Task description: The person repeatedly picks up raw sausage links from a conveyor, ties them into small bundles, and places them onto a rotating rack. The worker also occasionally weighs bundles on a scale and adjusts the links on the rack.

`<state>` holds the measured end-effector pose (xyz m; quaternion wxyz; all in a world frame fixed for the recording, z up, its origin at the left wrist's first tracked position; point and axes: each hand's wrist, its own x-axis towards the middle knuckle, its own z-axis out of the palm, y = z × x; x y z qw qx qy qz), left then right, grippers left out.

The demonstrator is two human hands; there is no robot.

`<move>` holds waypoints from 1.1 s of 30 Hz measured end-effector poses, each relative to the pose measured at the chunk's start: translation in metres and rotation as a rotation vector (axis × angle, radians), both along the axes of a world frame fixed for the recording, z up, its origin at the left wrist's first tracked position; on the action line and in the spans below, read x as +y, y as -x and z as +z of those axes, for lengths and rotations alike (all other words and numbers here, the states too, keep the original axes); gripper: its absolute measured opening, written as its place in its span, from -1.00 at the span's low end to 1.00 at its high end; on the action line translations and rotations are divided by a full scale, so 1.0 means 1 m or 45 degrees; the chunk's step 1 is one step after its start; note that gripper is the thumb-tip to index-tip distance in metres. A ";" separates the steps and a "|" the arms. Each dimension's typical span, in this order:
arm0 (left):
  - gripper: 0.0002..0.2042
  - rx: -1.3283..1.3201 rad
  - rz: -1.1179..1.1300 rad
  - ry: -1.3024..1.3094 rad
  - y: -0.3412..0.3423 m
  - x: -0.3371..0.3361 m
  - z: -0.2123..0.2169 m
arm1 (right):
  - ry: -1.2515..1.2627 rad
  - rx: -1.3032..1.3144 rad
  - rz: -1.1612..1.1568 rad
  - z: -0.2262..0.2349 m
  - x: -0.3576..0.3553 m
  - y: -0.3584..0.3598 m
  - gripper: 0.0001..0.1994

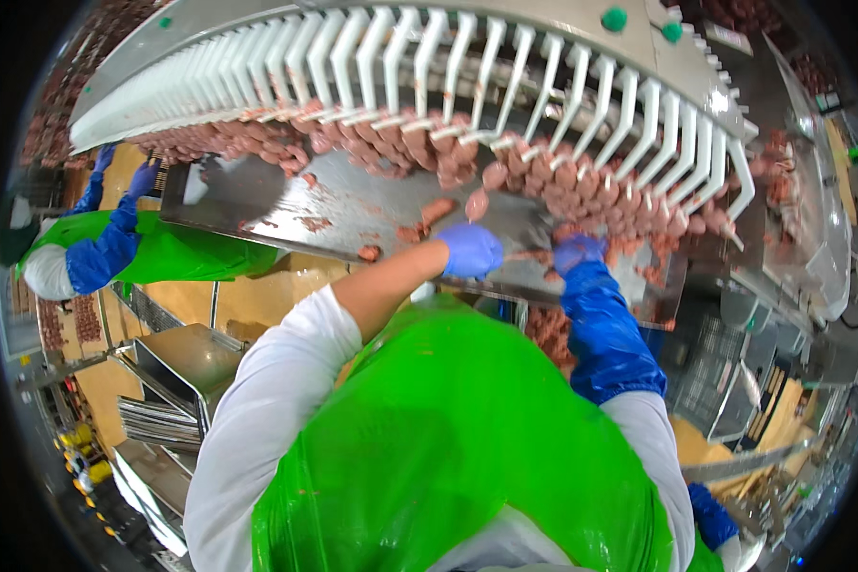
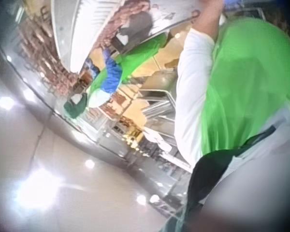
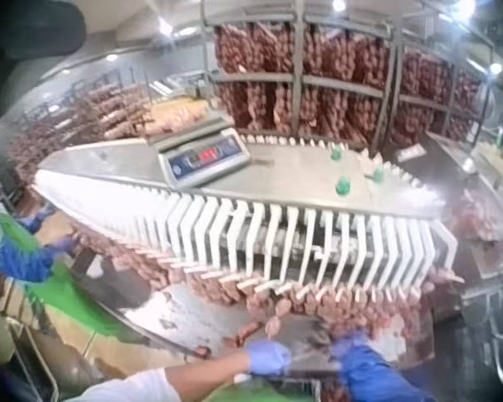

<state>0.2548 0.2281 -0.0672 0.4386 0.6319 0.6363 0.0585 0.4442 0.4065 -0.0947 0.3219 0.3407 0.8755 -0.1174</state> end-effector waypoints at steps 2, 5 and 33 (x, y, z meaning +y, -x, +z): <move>-0.73 -0.118 0.078 -0.178 0.009 0.003 0.018 | 0.034 0.692 0.308 -0.086 0.048 -0.082 -0.10; -0.76 -0.077 0.299 -0.371 0.009 -0.018 0.027 | 0.619 0.820 0.037 -0.020 0.011 -0.027 -0.22; -0.83 -0.372 0.469 -0.914 0.041 -0.111 -0.039 | 1.124 1.312 -1.149 -0.001 -0.081 -0.008 -0.69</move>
